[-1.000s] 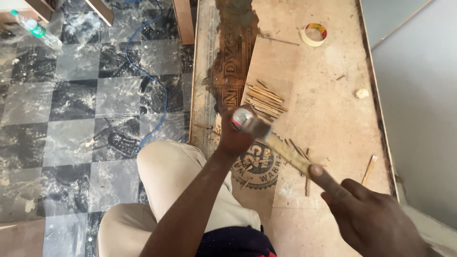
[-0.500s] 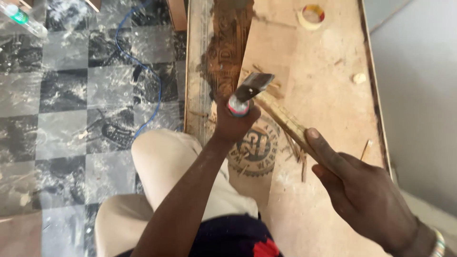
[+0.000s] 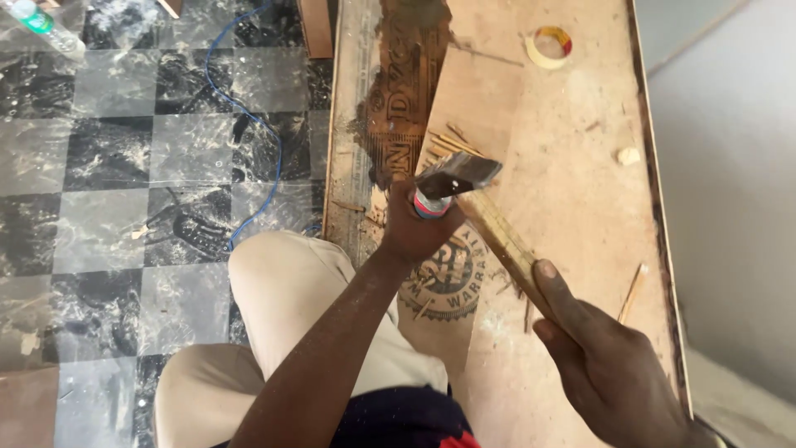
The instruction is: The person sits at a workbench holding a cylindrical container in one hand and uses a chisel and hammer to split small wooden dowel sticks into shorter pieces, one at a time, placing the split pieces in a pile on the bench.
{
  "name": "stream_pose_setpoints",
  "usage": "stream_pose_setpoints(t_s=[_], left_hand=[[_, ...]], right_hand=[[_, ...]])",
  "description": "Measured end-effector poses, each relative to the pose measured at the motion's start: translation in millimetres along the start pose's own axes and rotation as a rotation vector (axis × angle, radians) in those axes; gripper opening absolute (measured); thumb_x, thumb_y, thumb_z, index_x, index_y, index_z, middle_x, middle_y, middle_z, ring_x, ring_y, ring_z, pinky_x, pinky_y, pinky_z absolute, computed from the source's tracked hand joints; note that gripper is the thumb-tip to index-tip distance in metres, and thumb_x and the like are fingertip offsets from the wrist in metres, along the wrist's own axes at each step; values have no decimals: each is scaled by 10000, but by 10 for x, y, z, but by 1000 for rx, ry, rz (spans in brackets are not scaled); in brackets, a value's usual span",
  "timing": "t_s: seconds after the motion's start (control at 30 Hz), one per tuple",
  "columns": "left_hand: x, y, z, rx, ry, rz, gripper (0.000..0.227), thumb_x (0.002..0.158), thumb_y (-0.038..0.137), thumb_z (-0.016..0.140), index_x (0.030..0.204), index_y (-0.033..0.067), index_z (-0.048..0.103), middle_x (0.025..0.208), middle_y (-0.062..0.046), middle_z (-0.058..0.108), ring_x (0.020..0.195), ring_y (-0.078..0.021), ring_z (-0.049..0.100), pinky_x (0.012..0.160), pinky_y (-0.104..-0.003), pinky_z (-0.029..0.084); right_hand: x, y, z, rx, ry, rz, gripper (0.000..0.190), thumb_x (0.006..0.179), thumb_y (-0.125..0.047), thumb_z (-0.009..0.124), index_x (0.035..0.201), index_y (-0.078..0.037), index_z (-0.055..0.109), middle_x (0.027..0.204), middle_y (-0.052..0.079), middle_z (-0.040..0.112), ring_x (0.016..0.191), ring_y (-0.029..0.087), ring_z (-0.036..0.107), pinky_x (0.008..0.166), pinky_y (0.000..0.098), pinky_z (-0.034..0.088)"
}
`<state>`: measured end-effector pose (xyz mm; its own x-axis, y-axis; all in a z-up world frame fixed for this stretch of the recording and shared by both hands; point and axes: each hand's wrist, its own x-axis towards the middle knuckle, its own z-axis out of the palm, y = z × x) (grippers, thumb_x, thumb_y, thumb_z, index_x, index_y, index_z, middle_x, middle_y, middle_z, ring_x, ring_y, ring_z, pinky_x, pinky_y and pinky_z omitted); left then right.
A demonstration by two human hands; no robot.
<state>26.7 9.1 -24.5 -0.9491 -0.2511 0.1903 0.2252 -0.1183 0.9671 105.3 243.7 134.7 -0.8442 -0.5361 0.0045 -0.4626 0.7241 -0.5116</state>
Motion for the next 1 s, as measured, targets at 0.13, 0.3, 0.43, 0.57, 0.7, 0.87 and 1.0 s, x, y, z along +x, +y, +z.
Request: stream_pose_setpoints(t_s=[0.13,0.3,0.43,0.57,0.7,0.87,1.0], left_hand=[[-44,93,55,25,31,12,89,778,55,745,844,57,686,759,10,688,699,-54,649,624,-268,539],[-17,406,166,8,-123,144,247,782,59,745,1025,28,713,864,13,732,807,-40,662,716,-265,560],[-70,172,127,93,-132,76,189,742,76,816,783,35,636,731,-5,664,719,-48,608,635,-270,525],[-52,271,144,86,-135,73,180,806,77,798,779,35,626,684,-22,641,665,-62,600,628,-285,512],[-37,297,210,35,-176,102,153,778,90,787,904,46,711,804,-6,715,746,-58,648,676,-276,550],[172,-103,17,35,21,-108,176,752,100,801,824,79,642,753,24,675,686,-63,649,634,-278,560],[288,-151,-59,39,-24,65,147,821,60,759,794,69,615,769,28,632,686,-88,634,664,-296,558]], right_hand=[[-219,96,10,114,111,1,645,865,-109,702,1474,-36,502,1000,180,778,765,188,785,664,344,609],[-193,182,216,-96,291,-195,504,932,-100,645,1419,-64,518,1209,275,727,1112,382,731,925,444,578],[-411,336,368,12,249,-107,596,954,-73,617,1516,30,449,1230,324,694,1092,372,693,873,435,584],[-587,557,573,331,431,214,594,1026,-103,604,1589,-28,427,760,66,682,584,106,597,540,280,512],[-478,477,548,162,307,-24,618,988,-172,612,1558,-44,409,763,39,644,638,68,589,560,246,499],[-722,749,1021,681,126,685,351,991,-210,650,1268,-88,473,590,23,528,445,107,457,367,289,403],[-1301,1549,1994,886,-201,969,182,853,-145,762,873,-24,626,567,54,520,438,176,432,385,355,361]])
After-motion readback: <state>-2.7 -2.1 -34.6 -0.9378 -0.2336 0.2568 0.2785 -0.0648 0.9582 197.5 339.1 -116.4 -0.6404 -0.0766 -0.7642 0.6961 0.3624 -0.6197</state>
